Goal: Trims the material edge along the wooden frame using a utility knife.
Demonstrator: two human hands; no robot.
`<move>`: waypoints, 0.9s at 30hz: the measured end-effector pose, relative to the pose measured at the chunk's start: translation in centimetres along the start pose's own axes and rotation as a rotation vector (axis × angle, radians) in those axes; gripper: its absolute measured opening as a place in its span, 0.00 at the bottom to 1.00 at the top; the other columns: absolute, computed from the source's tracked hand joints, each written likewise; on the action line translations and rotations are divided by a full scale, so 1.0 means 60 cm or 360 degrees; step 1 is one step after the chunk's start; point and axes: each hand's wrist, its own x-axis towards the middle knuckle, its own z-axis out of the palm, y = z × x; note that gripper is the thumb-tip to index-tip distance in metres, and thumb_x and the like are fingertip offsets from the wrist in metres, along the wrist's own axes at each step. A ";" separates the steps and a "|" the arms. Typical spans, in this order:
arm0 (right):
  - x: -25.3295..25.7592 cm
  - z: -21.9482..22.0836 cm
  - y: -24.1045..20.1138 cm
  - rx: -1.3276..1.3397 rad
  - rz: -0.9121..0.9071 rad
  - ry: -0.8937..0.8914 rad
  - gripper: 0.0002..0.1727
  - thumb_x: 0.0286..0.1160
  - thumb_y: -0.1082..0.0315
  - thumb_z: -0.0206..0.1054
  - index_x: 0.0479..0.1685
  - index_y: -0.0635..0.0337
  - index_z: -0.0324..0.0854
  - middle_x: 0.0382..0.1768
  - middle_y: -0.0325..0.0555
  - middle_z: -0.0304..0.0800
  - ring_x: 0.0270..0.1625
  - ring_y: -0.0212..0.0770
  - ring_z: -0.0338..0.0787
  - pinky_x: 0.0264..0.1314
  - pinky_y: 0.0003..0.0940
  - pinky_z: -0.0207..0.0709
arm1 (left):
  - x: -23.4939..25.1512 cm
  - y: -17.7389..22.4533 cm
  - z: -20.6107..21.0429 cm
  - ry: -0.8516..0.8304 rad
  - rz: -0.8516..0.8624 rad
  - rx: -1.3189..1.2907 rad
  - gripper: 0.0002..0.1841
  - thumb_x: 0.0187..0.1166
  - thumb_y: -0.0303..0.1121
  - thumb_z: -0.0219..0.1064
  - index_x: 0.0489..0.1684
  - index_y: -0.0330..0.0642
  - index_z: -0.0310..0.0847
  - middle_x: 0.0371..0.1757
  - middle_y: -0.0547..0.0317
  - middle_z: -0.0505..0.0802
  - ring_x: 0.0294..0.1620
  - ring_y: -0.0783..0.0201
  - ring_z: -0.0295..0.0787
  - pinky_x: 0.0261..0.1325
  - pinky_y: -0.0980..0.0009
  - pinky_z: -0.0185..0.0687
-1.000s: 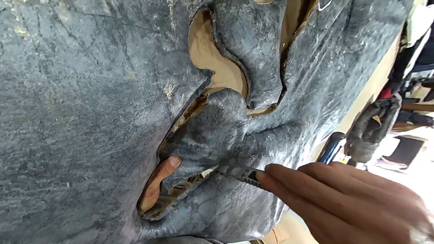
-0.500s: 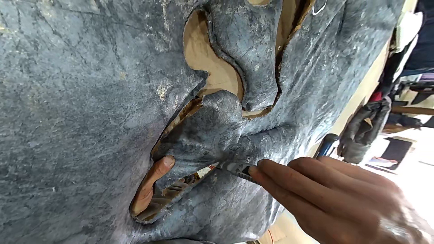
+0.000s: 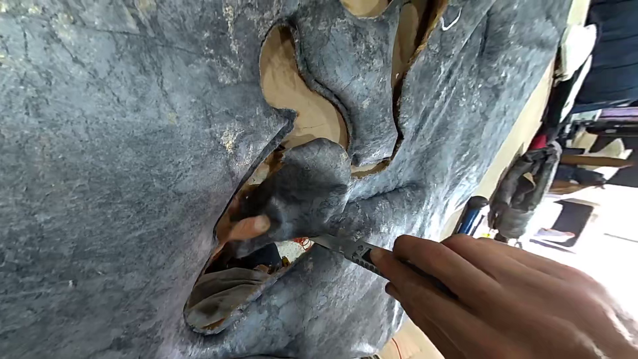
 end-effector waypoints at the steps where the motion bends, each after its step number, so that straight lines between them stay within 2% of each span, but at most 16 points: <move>1: 0.001 0.000 -0.003 -0.0019 -0.0004 0.0014 0.15 0.86 0.61 0.59 0.60 0.56 0.86 0.46 0.51 0.88 0.29 0.49 0.80 0.23 0.42 0.66 | 0.004 -0.006 0.000 -0.0067 -0.0044 0.0020 0.24 0.73 0.44 0.74 0.69 0.52 0.82 0.51 0.70 0.95 0.48 0.78 0.92 0.49 0.78 0.90; 4: 0.006 -0.002 -0.010 -0.0074 0.0004 0.0018 0.16 0.88 0.59 0.58 0.59 0.56 0.86 0.49 0.50 0.90 0.30 0.49 0.81 0.25 0.41 0.66 | 0.024 0.022 0.031 -0.0125 -0.0478 0.0058 0.35 0.58 0.42 0.80 0.72 0.54 0.78 0.47 0.64 0.96 0.40 0.70 0.94 0.39 0.72 0.92; 7: 0.012 -0.006 -0.018 -0.0110 0.0030 0.0015 0.15 0.88 0.59 0.58 0.57 0.56 0.87 0.46 0.49 0.90 0.30 0.48 0.80 0.25 0.41 0.66 | 0.030 0.028 0.053 -0.0069 -0.0703 -0.0012 0.22 0.60 0.34 0.85 0.54 0.44 0.88 0.38 0.53 0.96 0.33 0.62 0.94 0.35 0.68 0.92; 9: 0.017 -0.010 -0.019 -0.0118 0.0038 0.0006 0.15 0.87 0.61 0.58 0.55 0.56 0.88 0.45 0.49 0.90 0.29 0.48 0.80 0.24 0.41 0.64 | 0.027 0.042 0.057 -0.0091 -0.0739 0.0187 0.12 0.61 0.31 0.85 0.39 0.40 0.90 0.31 0.54 0.95 0.30 0.63 0.93 0.35 0.68 0.91; 12: 0.023 -0.020 -0.023 -0.0101 0.0052 -0.0038 0.14 0.86 0.64 0.57 0.53 0.56 0.88 0.46 0.49 0.90 0.29 0.48 0.80 0.25 0.41 0.65 | 0.019 0.052 0.055 -0.0112 -0.0616 0.0441 0.06 0.70 0.33 0.80 0.28 0.43 0.90 0.25 0.60 0.94 0.26 0.69 0.91 0.33 0.71 0.87; 14: 0.031 -0.023 -0.028 -0.0113 0.0073 -0.0045 0.13 0.86 0.65 0.57 0.52 0.56 0.89 0.46 0.48 0.91 0.30 0.47 0.80 0.26 0.41 0.65 | 0.012 0.051 0.060 -0.0038 -0.0613 0.0332 0.04 0.73 0.32 0.76 0.32 0.43 0.90 0.27 0.60 0.94 0.29 0.69 0.92 0.37 0.71 0.89; 18: 0.047 -0.004 -0.033 -0.0155 0.0077 0.0005 0.14 0.87 0.68 0.55 0.49 0.58 0.89 0.42 0.48 0.90 0.28 0.47 0.79 0.25 0.41 0.63 | 0.003 0.044 0.070 0.0128 -0.0602 0.0220 0.03 0.72 0.32 0.74 0.33 0.44 0.92 0.30 0.59 0.96 0.33 0.67 0.94 0.40 0.69 0.91; 22: 0.041 -0.022 -0.024 -0.0108 0.0111 -0.0062 0.14 0.87 0.65 0.57 0.51 0.57 0.89 0.44 0.50 0.91 0.31 0.49 0.82 0.27 0.42 0.67 | 0.002 0.047 0.069 0.0158 -0.0560 0.0142 0.02 0.71 0.27 0.74 0.33 0.43 0.92 0.30 0.58 0.96 0.33 0.67 0.94 0.40 0.70 0.91; 27: 0.047 -0.011 -0.022 -0.0145 0.0076 0.0009 0.14 0.87 0.67 0.56 0.49 0.57 0.89 0.42 0.48 0.90 0.28 0.46 0.79 0.25 0.41 0.63 | 0.000 0.049 0.071 0.0162 -0.0527 0.0065 0.04 0.70 0.24 0.73 0.35 0.44 0.92 0.31 0.60 0.96 0.34 0.70 0.94 0.42 0.73 0.91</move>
